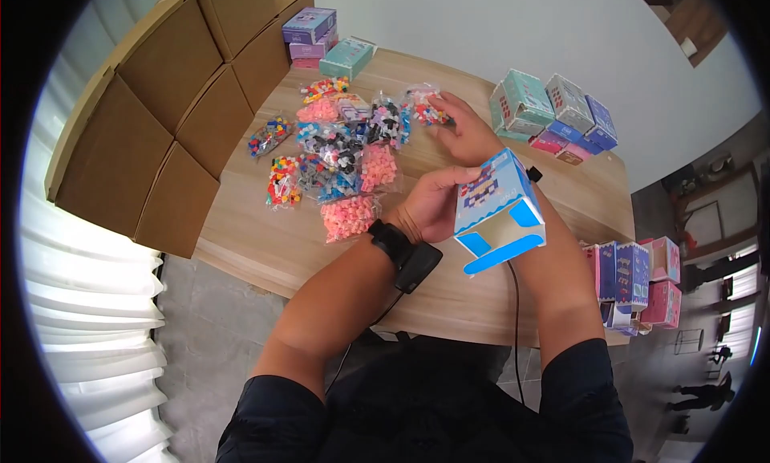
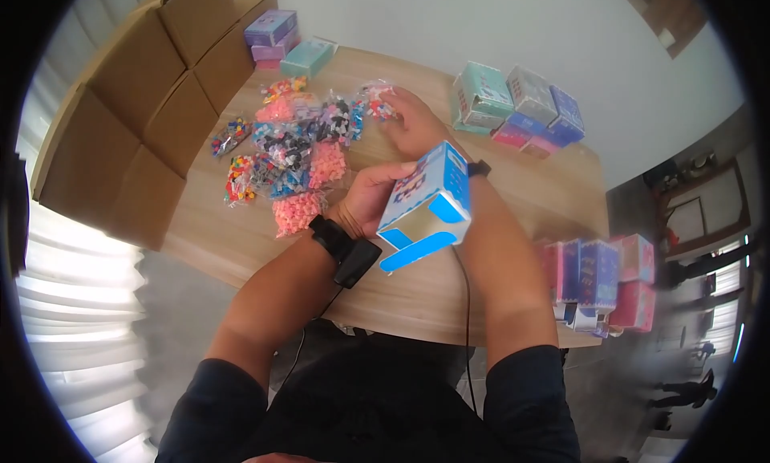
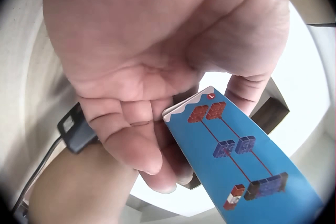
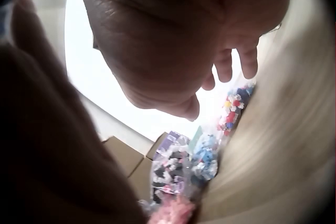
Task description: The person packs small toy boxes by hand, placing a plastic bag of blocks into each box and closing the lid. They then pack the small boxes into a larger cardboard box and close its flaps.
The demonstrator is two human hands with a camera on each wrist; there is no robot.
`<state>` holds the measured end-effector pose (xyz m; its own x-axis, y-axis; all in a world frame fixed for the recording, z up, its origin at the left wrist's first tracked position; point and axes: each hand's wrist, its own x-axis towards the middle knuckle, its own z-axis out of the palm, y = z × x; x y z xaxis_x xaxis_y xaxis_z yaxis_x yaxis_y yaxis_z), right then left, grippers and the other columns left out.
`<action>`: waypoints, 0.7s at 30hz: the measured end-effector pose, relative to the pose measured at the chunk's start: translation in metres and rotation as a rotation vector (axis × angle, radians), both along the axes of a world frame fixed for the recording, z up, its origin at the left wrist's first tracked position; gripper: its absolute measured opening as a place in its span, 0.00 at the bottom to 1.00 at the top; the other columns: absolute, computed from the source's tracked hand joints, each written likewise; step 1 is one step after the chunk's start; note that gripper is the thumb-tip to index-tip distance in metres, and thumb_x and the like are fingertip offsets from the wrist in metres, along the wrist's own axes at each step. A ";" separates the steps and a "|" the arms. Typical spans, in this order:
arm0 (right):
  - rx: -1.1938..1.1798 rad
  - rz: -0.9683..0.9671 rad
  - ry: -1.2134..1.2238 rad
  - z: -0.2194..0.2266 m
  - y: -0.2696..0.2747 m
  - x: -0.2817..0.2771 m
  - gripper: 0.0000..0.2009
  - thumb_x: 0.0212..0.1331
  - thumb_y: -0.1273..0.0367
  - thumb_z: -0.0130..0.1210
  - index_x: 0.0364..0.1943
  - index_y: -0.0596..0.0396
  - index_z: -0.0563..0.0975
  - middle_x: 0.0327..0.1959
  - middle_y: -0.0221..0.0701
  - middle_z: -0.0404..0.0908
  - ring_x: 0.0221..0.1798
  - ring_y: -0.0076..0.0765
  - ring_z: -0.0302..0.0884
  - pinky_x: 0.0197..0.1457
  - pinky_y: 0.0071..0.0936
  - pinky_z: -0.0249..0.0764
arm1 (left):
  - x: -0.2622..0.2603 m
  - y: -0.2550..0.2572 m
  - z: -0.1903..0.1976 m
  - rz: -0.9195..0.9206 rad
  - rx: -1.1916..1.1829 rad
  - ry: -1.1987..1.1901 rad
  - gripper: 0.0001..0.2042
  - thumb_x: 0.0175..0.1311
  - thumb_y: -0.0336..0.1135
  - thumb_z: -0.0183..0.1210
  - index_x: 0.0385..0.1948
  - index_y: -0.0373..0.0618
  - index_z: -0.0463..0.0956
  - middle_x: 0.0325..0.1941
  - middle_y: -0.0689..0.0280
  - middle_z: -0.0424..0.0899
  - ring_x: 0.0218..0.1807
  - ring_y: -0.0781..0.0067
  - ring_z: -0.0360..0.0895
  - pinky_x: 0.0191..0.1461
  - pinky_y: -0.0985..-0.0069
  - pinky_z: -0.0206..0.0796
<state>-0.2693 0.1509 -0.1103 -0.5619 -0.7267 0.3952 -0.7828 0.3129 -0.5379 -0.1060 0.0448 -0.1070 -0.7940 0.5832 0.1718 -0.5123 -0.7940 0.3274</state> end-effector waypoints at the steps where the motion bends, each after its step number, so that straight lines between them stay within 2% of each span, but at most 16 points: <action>1: 0.057 -0.005 0.027 0.003 -0.007 0.000 0.26 0.67 0.64 0.61 0.69 0.51 0.75 0.73 0.49 0.69 0.79 0.52 0.63 0.76 0.41 0.68 | -0.001 0.002 -0.003 -0.004 0.004 -0.006 0.24 0.73 0.43 0.57 0.64 0.36 0.75 0.62 0.54 0.85 0.60 0.57 0.85 0.70 0.60 0.73; 4: 0.225 -0.091 0.142 0.000 -0.011 0.004 0.25 0.65 0.62 0.63 0.67 0.50 0.77 0.73 0.48 0.70 0.77 0.54 0.66 0.75 0.43 0.69 | -0.004 0.006 -0.005 0.010 -0.008 -0.008 0.25 0.73 0.43 0.57 0.64 0.35 0.75 0.62 0.54 0.85 0.61 0.58 0.84 0.70 0.61 0.72; 7: 0.355 -0.175 0.123 0.005 0.005 0.019 0.25 0.63 0.61 0.64 0.64 0.51 0.78 0.72 0.45 0.71 0.73 0.54 0.70 0.73 0.44 0.71 | -0.004 0.008 -0.007 0.009 -0.038 0.001 0.25 0.73 0.44 0.58 0.64 0.36 0.75 0.63 0.55 0.85 0.62 0.59 0.83 0.71 0.61 0.71; 8: 0.360 -0.179 0.139 0.007 0.012 0.024 0.23 0.62 0.61 0.65 0.60 0.52 0.80 0.70 0.41 0.73 0.70 0.52 0.74 0.70 0.43 0.74 | -0.003 0.009 -0.006 0.008 -0.045 -0.007 0.25 0.73 0.44 0.58 0.64 0.36 0.75 0.63 0.55 0.85 0.62 0.59 0.83 0.70 0.61 0.72; 11: 0.273 -0.134 0.258 0.004 0.042 0.032 0.16 0.60 0.65 0.63 0.51 0.52 0.83 0.59 0.41 0.81 0.60 0.54 0.80 0.61 0.47 0.78 | -0.002 0.010 -0.005 0.021 -0.048 -0.013 0.23 0.72 0.43 0.60 0.61 0.36 0.76 0.60 0.55 0.86 0.59 0.60 0.85 0.69 0.62 0.73; 12: 0.232 -0.170 0.297 0.017 0.049 0.051 0.12 0.61 0.67 0.62 0.47 0.55 0.82 0.52 0.41 0.83 0.55 0.54 0.82 0.57 0.45 0.80 | -0.002 0.010 -0.007 0.019 -0.053 -0.010 0.23 0.72 0.42 0.60 0.61 0.36 0.76 0.59 0.55 0.86 0.59 0.60 0.85 0.68 0.62 0.73; 15: 0.116 -0.051 0.054 0.039 0.086 0.079 0.12 0.61 0.67 0.62 0.45 0.57 0.81 0.47 0.42 0.85 0.50 0.57 0.83 0.53 0.47 0.80 | 0.001 0.012 -0.004 0.047 -0.077 -0.022 0.23 0.71 0.43 0.61 0.60 0.34 0.76 0.59 0.54 0.86 0.58 0.61 0.85 0.68 0.63 0.74; 17: -0.087 -0.153 -0.341 0.023 0.110 0.091 0.14 0.59 0.64 0.64 0.44 0.57 0.81 0.41 0.43 0.85 0.43 0.55 0.84 0.49 0.44 0.79 | 0.002 0.011 0.002 0.066 -0.084 -0.039 0.23 0.71 0.43 0.61 0.60 0.34 0.76 0.58 0.54 0.86 0.58 0.61 0.85 0.68 0.63 0.74; 18: 0.044 -0.186 -0.141 0.040 0.117 0.102 0.14 0.59 0.64 0.64 0.44 0.57 0.81 0.40 0.43 0.85 0.43 0.54 0.84 0.49 0.44 0.78 | -0.001 0.011 -0.004 0.101 -0.094 -0.066 0.23 0.71 0.43 0.60 0.60 0.36 0.77 0.56 0.55 0.87 0.56 0.60 0.86 0.67 0.61 0.75; 20: 0.208 -0.236 0.080 0.054 0.133 0.114 0.15 0.60 0.63 0.64 0.46 0.58 0.82 0.41 0.44 0.84 0.43 0.54 0.84 0.49 0.42 0.78 | -0.001 0.006 0.002 0.232 -0.049 -0.080 0.23 0.72 0.45 0.59 0.60 0.37 0.77 0.51 0.57 0.88 0.52 0.59 0.86 0.61 0.61 0.78; 21: 0.197 -0.327 0.005 0.059 0.139 0.119 0.16 0.60 0.63 0.65 0.47 0.58 0.82 0.42 0.44 0.84 0.45 0.55 0.83 0.50 0.43 0.78 | -0.002 0.003 0.004 0.294 -0.030 -0.088 0.23 0.72 0.46 0.59 0.60 0.38 0.77 0.48 0.58 0.88 0.50 0.59 0.86 0.58 0.61 0.79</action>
<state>-0.1506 0.2900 -0.0515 -0.7750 -0.5717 0.2692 -0.6272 0.6435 -0.4388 -0.1081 0.0483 -0.1028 -0.9406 0.3299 0.0806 -0.2895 -0.9029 0.3178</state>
